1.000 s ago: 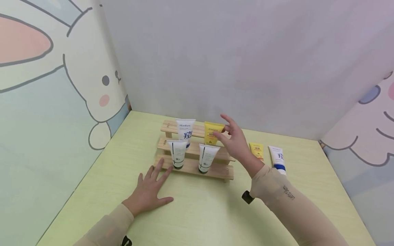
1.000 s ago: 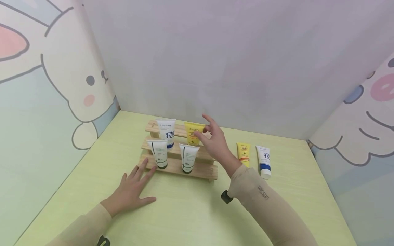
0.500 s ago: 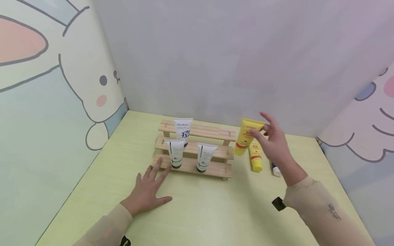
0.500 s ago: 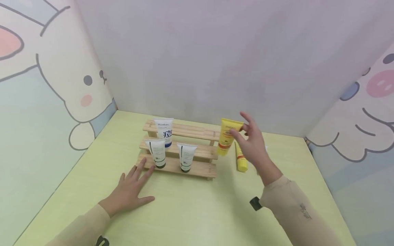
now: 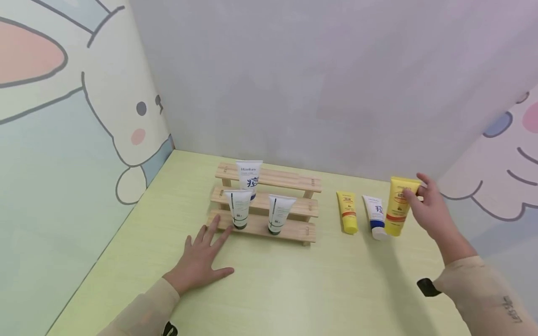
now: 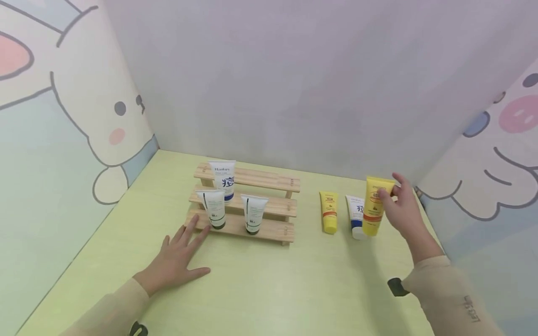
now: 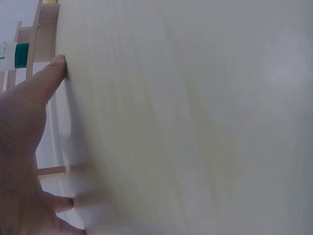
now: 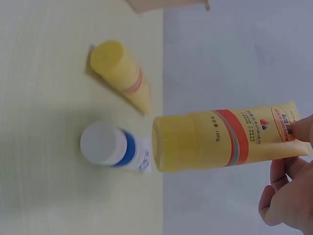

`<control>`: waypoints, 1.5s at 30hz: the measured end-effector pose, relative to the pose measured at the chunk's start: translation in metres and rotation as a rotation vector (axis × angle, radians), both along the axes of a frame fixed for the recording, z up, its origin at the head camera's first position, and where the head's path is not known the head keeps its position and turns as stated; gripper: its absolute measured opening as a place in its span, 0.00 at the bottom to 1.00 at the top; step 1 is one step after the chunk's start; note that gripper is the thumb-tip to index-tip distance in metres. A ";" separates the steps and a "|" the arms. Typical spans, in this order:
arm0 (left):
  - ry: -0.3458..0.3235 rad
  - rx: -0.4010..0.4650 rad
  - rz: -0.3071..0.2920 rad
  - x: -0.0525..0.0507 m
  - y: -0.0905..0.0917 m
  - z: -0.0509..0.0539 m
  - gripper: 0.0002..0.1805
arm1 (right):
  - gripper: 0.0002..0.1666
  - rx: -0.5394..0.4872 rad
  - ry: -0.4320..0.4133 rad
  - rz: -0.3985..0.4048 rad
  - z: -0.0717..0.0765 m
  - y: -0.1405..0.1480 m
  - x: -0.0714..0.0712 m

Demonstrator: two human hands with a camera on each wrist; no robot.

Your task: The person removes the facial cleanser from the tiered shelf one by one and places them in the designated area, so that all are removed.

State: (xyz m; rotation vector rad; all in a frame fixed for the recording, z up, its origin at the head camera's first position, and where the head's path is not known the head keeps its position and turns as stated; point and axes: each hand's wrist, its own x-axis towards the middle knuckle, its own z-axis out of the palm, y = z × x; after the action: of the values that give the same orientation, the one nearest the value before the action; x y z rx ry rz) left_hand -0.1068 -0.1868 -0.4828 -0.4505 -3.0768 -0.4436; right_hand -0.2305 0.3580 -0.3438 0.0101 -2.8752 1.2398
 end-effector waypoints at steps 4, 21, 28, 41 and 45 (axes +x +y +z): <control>0.012 -0.007 -0.002 -0.001 -0.001 0.000 0.59 | 0.48 0.016 -0.104 -0.036 -0.013 0.029 -0.013; -0.017 -0.002 -0.007 -0.002 0.000 -0.003 0.59 | 0.52 0.161 -0.461 -0.186 -0.073 0.064 -0.060; -0.006 -0.005 -0.002 -0.002 0.000 -0.001 0.59 | 0.56 0.163 -0.468 -0.275 -0.084 0.058 -0.061; -0.021 -0.002 -0.003 0.000 0.002 -0.001 0.59 | 0.56 0.147 -0.476 -0.400 -0.098 0.053 -0.062; -0.020 -0.003 -0.002 -0.001 0.002 0.000 0.59 | 0.56 0.143 -0.457 -0.414 -0.097 0.056 -0.064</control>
State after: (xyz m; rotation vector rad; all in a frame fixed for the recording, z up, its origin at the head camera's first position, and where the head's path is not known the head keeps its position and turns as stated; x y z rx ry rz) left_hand -0.1075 -0.1853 -0.4826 -0.4523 -3.0969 -0.4458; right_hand -0.2941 0.4140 -0.4407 -0.9295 -3.0760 1.0617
